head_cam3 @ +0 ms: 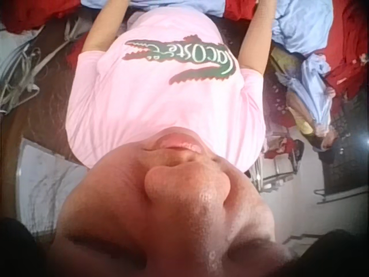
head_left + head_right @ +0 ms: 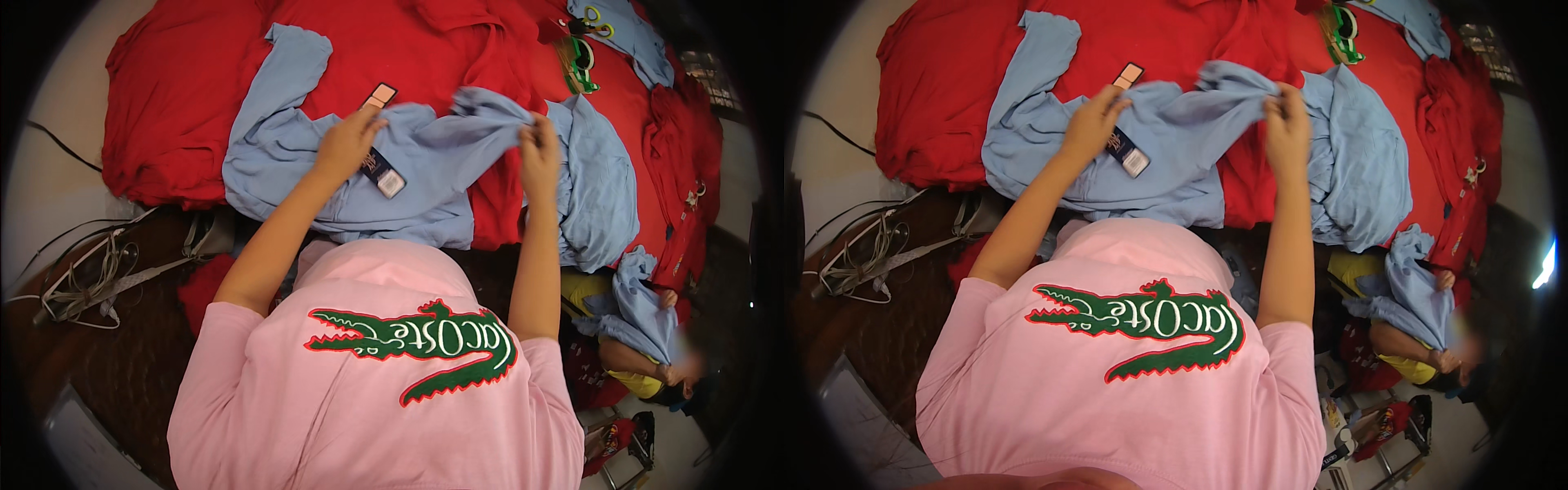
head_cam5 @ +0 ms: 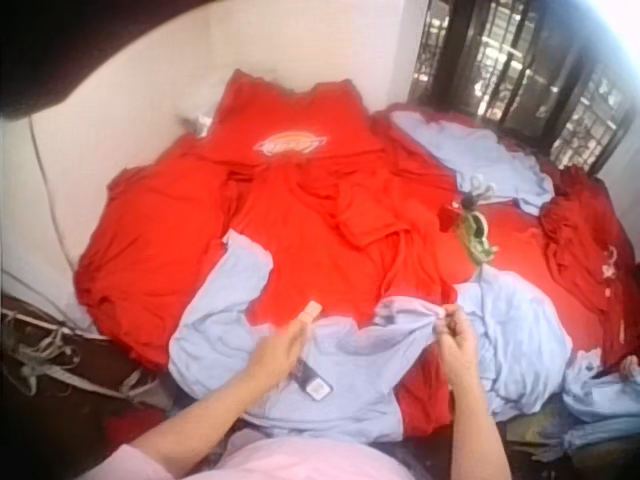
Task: The person folds several blue and tan shirts on a bed and then carries a folded tan shirt into a garment manufacturing workshop to show it to others.
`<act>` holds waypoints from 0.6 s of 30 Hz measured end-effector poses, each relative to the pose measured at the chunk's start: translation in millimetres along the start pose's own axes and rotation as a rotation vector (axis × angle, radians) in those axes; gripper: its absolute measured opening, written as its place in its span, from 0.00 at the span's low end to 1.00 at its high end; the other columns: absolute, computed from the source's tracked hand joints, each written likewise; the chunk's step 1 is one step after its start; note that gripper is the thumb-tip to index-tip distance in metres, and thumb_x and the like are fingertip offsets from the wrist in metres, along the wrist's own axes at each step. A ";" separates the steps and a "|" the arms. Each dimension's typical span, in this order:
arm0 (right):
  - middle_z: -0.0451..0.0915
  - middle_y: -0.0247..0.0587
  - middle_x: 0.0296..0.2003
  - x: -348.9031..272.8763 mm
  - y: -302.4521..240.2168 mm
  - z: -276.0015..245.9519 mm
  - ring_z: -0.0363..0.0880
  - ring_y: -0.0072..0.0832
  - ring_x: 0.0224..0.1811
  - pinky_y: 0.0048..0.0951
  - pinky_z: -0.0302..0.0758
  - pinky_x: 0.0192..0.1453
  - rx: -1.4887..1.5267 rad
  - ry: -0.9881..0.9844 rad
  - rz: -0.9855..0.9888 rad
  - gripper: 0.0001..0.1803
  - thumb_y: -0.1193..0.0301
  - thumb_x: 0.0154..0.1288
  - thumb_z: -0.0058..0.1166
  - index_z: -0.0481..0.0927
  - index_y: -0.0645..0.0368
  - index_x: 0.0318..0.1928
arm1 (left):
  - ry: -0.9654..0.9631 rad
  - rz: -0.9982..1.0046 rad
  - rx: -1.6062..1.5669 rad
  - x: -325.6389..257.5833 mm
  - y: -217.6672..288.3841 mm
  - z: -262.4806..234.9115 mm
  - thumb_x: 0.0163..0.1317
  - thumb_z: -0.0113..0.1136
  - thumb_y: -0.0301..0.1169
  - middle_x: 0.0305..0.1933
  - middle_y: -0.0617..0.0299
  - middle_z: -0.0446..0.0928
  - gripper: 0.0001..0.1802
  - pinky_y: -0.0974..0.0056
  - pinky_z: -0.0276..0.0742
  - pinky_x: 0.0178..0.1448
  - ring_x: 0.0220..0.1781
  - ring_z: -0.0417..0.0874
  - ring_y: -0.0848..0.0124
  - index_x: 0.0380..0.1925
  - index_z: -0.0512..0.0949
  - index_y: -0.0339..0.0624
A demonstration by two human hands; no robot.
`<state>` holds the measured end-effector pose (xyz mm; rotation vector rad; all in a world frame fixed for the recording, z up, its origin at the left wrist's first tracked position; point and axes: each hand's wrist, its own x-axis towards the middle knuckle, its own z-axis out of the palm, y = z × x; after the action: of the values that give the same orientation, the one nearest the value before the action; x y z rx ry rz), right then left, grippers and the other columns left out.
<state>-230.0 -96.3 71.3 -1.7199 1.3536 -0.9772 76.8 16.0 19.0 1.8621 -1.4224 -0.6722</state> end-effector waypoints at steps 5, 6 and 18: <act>0.79 0.33 0.33 -27.6 8.6 -122.1 0.74 0.20 0.35 0.23 0.71 0.40 -0.310 0.313 0.112 0.15 0.70 0.71 0.61 0.79 0.66 0.53 | 0.087 0.218 -0.053 69.4 29.7 -41.1 0.69 0.62 0.41 0.36 0.52 0.84 0.16 0.59 0.78 0.47 0.38 0.84 0.52 0.46 0.78 0.39; 0.80 0.36 0.34 -28.3 9.6 -129.7 0.76 0.23 0.36 0.25 0.73 0.42 -0.397 0.312 0.157 0.17 0.70 0.70 0.61 0.78 0.67 0.53 | 0.080 0.275 -0.028 84.3 38.0 -39.0 0.69 0.62 0.40 0.35 0.52 0.84 0.16 0.59 0.78 0.49 0.39 0.84 0.52 0.45 0.79 0.39; 0.76 0.50 0.63 -8.2 -5.6 44.5 0.77 0.41 0.63 0.36 0.76 0.63 -0.158 0.028 -0.308 0.29 0.85 0.67 0.48 0.73 0.58 0.68 | 0.086 0.582 0.604 55.6 79.7 78.6 0.60 0.66 0.42 0.71 0.54 0.69 0.36 0.38 0.45 0.82 0.77 0.63 0.55 0.66 0.71 0.38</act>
<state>-189.2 -83.3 55.4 -2.0862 1.2330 -1.0885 -15.7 -67.2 32.0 1.7084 -2.1355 0.1446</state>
